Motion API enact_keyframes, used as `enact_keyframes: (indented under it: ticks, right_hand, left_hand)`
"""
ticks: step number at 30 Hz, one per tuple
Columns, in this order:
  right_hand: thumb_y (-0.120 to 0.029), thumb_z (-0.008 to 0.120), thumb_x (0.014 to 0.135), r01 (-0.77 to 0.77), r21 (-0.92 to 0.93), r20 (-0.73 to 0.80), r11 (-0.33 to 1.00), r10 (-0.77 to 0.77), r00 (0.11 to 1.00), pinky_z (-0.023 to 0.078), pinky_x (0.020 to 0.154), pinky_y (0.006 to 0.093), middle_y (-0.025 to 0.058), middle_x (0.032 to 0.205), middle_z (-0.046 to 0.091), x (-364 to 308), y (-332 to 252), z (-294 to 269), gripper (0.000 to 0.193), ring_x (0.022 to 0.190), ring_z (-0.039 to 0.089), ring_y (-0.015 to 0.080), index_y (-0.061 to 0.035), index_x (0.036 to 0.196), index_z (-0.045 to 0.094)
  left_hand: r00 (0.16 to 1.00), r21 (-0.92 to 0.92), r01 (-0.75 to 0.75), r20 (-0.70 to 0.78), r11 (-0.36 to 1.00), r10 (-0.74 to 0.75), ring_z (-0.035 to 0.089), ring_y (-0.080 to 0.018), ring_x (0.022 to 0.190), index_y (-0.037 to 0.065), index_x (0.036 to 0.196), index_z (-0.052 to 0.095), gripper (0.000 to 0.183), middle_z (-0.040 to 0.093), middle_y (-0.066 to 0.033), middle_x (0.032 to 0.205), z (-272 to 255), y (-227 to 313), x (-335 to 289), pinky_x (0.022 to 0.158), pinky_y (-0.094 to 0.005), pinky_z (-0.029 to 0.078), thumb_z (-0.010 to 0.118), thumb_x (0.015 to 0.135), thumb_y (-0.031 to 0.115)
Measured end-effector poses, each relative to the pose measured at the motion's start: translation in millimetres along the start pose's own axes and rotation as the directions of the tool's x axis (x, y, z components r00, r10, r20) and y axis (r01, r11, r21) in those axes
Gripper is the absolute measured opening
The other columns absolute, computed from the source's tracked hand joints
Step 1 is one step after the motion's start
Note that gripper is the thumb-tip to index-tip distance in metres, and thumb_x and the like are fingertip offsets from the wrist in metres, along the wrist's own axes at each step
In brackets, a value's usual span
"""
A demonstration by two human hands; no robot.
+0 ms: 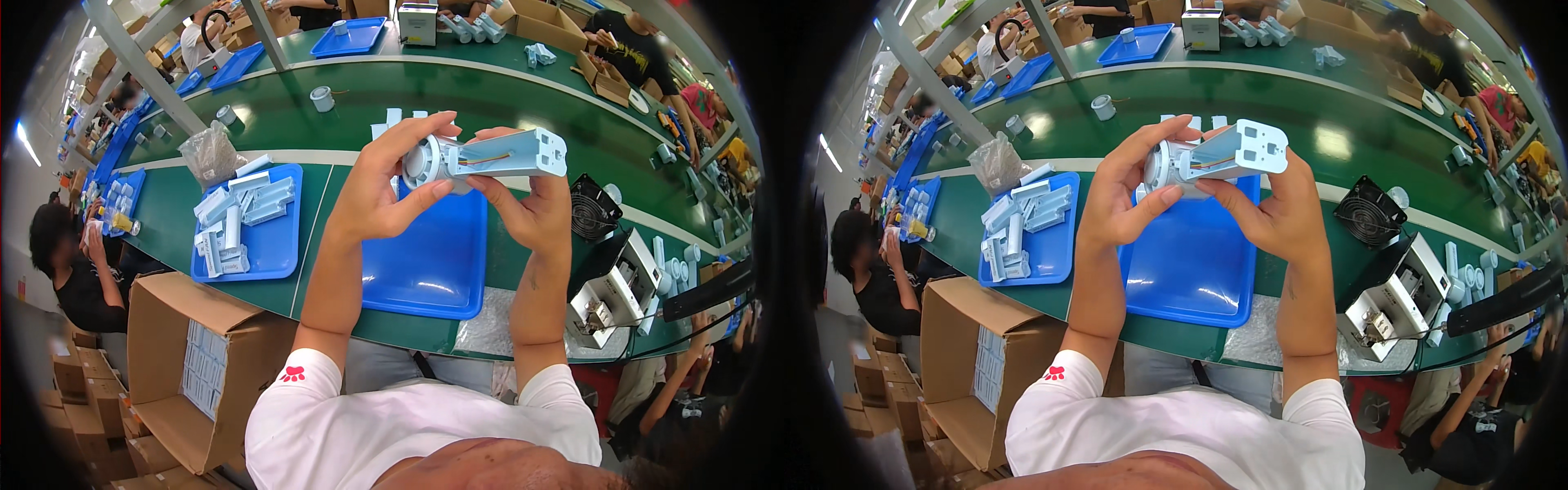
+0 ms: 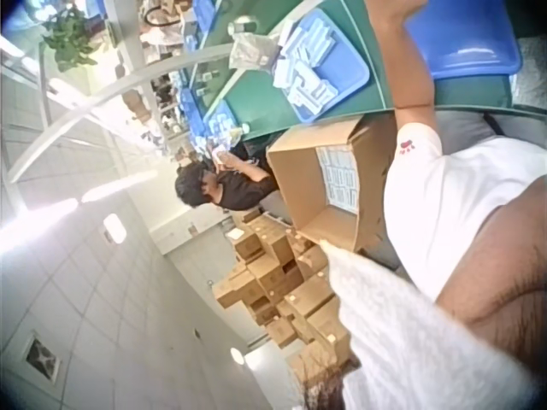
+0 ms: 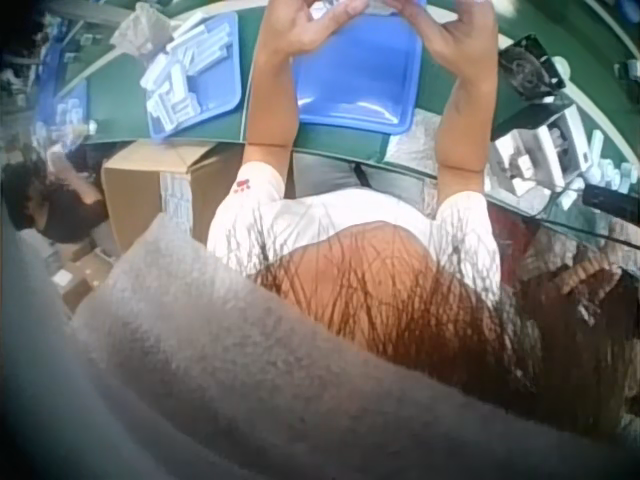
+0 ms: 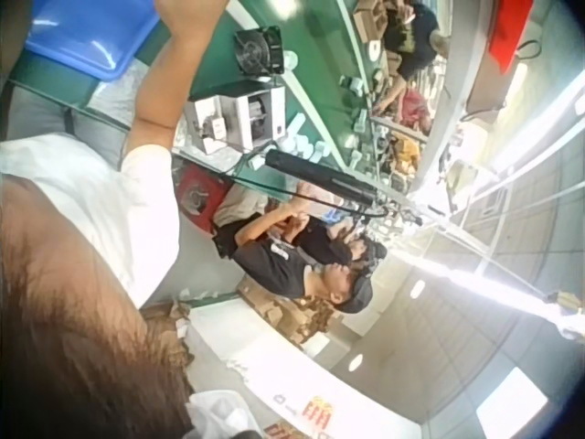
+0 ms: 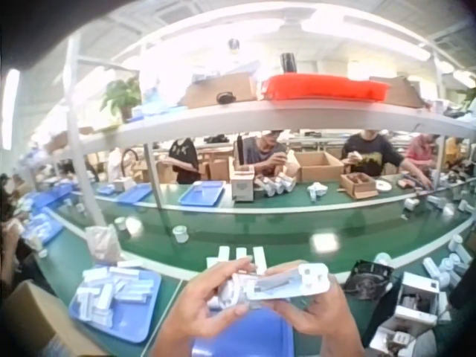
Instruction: The person assembles small portable fans by inserting a cylindrical fan motor into a light-blue plastic housing. They repeatedly pick up a motor and a housing, fit them together, and place the assembled unit into a blue tray. At times, they use a handheld electric screwdriver to secure the assembly before moving to the next unit.
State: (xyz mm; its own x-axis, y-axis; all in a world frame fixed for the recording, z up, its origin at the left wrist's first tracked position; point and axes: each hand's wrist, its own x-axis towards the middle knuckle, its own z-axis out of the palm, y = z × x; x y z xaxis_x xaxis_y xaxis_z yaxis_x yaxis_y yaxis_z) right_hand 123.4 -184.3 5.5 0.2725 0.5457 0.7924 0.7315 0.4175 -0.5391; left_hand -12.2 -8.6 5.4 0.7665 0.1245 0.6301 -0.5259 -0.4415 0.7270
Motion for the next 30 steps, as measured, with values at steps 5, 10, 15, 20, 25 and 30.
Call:
enact_keyframes:
  ticks: [5, 10, 15, 20, 25, 30]
  right_hand:
    - [0.005, 0.080, 0.078, -0.060, 0.065, -0.013, 0.996, 0.061, 0.998, 0.053, 0.090, 0.0339, 0.0141, 0.118, 0.069, -3.4, -5.8, 0.5, 0.033, 0.104, 0.068, 0.0218, -0.0009, 0.109, 0.072]
    - [0.003, 0.082, 0.076, -0.008, 0.019, -0.079, 1.000, 0.009, 0.997, 0.054, 0.086, 0.0332, 0.0128, 0.111, 0.071, -2.1, -6.0, 5.6, 0.035, 0.099, 0.069, 0.0216, -0.0004, 0.109, 0.071]
    - [-0.001, 0.084, 0.075, 0.061, -0.077, -0.033, 0.995, -0.064, 0.997, 0.056, 0.080, 0.0343, 0.0126, 0.104, 0.072, -1.3, -4.5, -0.2, 0.041, 0.091, 0.072, 0.0246, -0.0006, 0.113, 0.070]
    - [-0.002, 0.084, 0.074, 0.042, -0.049, -0.059, 0.998, -0.045, 0.997, 0.056, 0.080, 0.0350, 0.0136, 0.104, 0.072, -1.9, -4.4, 1.0, 0.041, 0.091, 0.072, 0.0271, -0.0007, 0.113, 0.070]
    - [-0.002, 0.084, 0.074, 0.033, -0.054, -0.059, 0.998, -0.036, 0.998, 0.056, 0.080, 0.0350, 0.0139, 0.105, 0.073, -0.1, -6.1, 4.3, 0.040, 0.092, 0.072, 0.0273, -0.0008, 0.112, 0.070]
    - [-0.002, 0.085, 0.073, 0.063, -0.066, -0.110, 0.996, -0.070, 0.991, 0.056, 0.079, 0.0335, 0.0145, 0.104, 0.073, 1.0, -5.2, 8.1, 0.039, 0.092, 0.073, 0.0262, -0.0004, 0.110, 0.071]
  left_hand:
    - [0.999, -0.022, -0.012, 0.042, 1.000, 0.013, 0.057, -0.0266, 0.124, -0.002, 0.146, 0.048, 0.069, 0.059, -0.0188, 0.133, -1.4, -0.6, 0.2, 0.107, -0.0369, 0.042, 0.070, 0.086, 0.022]
    - [0.999, 0.004, -0.001, 0.045, 1.000, 0.001, 0.056, -0.0268, 0.126, -0.002, 0.148, 0.046, 0.071, 0.058, -0.0187, 0.136, -1.9, -1.6, -0.9, 0.107, -0.0371, 0.042, 0.070, 0.086, 0.024]
    - [0.997, 0.040, 0.006, 0.078, 0.999, -0.009, 0.055, -0.0278, 0.128, -0.003, 0.149, 0.044, 0.072, 0.056, -0.0194, 0.139, -1.4, 1.5, -1.8, 0.108, -0.0378, 0.042, 0.070, 0.088, 0.025]
    - [0.997, 0.028, -0.013, 0.074, 1.000, 0.011, 0.053, -0.0279, 0.130, -0.003, 0.149, 0.044, 0.071, 0.053, -0.0201, 0.142, 0.9, 1.8, -1.0, 0.108, -0.0383, 0.042, 0.068, 0.089, 0.024]
    - [0.998, 0.012, -0.017, 0.053, 1.000, 0.016, 0.052, -0.0277, 0.130, -0.001, 0.149, 0.045, 0.069, 0.047, -0.0189, 0.146, 2.0, 2.9, -0.8, 0.105, -0.0370, 0.044, 0.067, 0.088, 0.020]
    - [0.998, 0.107, -0.060, -0.012, 0.992, 0.062, 0.056, -0.0275, 0.123, 0.000, 0.149, 0.047, 0.072, 0.048, -0.0181, 0.144, 6.0, 1.3, 0.8, 0.102, -0.0364, 0.046, 0.070, 0.081, 0.009]
